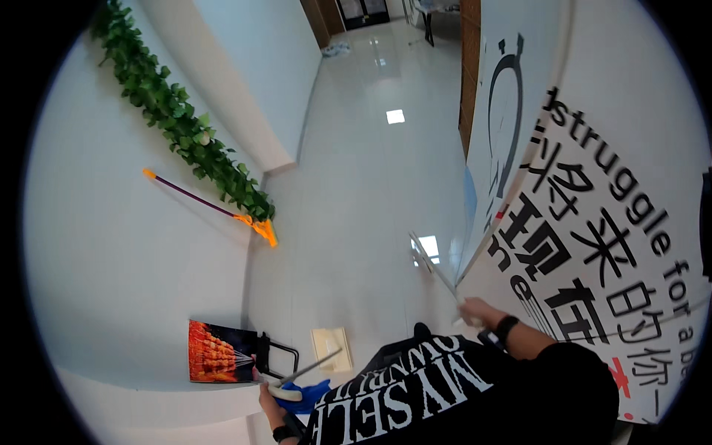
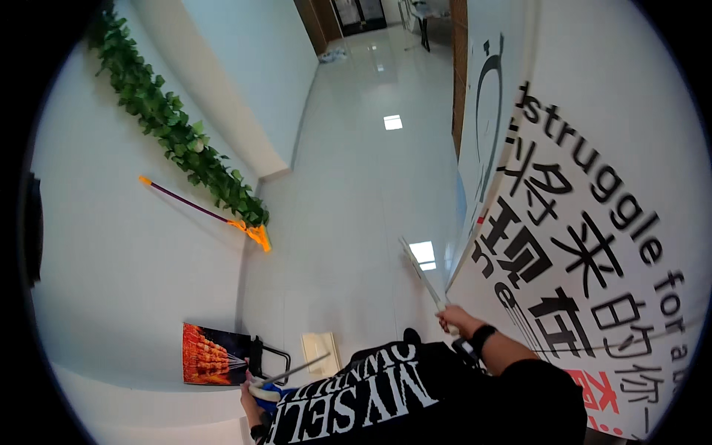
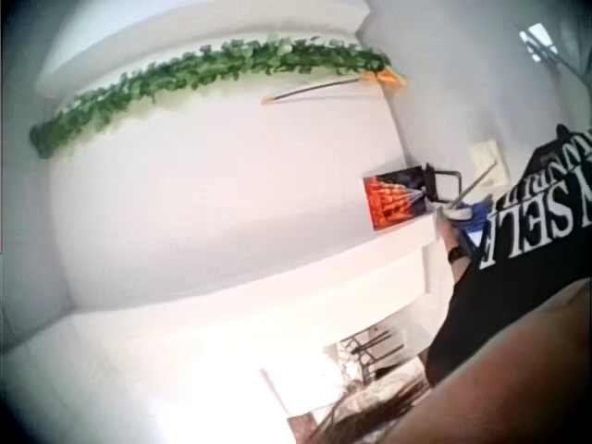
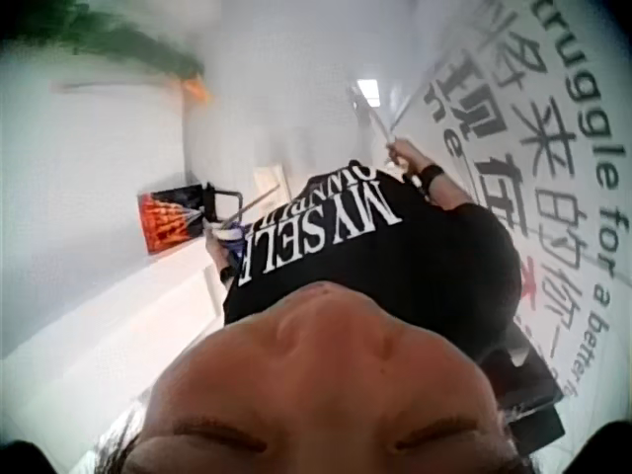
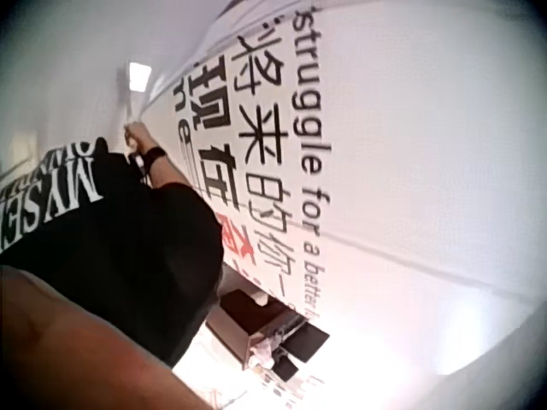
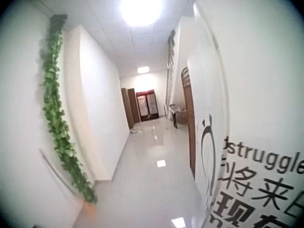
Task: The person sweeps the floor using a broom and a dustpan, gathering debris and pushing it into the dustpan across various sections of the room.
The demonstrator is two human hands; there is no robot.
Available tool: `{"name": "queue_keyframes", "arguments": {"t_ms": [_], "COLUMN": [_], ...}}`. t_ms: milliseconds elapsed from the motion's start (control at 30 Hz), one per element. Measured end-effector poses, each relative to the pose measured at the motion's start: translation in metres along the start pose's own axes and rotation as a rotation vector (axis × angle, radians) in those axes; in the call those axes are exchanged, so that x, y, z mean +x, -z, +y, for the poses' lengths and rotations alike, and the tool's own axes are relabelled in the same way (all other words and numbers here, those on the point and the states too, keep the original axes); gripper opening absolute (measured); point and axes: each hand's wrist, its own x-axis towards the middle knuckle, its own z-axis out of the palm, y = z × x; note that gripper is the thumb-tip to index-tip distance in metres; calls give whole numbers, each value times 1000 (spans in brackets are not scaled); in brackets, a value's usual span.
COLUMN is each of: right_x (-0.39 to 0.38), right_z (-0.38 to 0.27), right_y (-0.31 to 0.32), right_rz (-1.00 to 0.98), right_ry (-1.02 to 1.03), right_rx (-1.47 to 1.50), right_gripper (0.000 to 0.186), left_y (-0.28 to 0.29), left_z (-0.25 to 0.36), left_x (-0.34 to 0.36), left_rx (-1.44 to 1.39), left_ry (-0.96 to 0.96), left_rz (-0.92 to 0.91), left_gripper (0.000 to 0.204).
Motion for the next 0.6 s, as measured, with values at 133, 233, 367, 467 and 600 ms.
{"name": "queue_keyframes", "arguments": {"t_ms": [133, 233, 367, 467, 600], "right_x": [66, 103, 151, 190, 211], "right_z": [-72, -130, -178, -209, -267], "right_y": [7, 6, 18, 29, 33], "right_rz": [0, -6, 12, 50, 158], "right_ry": [-32, -38, -75, -121, -189], "right_rx": [152, 190, 309, 408, 461], "right_gripper": [10, 14, 15, 16, 15], "left_y": [-74, -100, -200, -298, -400], "left_z": [25, 23, 61, 102, 120], "left_x": [36, 101, 169, 217, 317], "left_rx": [-46, -83, 123, 305, 493], "left_ry": [75, 138, 146, -33, 53], "left_rz": [-99, -103, -53, -55, -162], "left_gripper": [35, 34, 29, 31, 30]}}
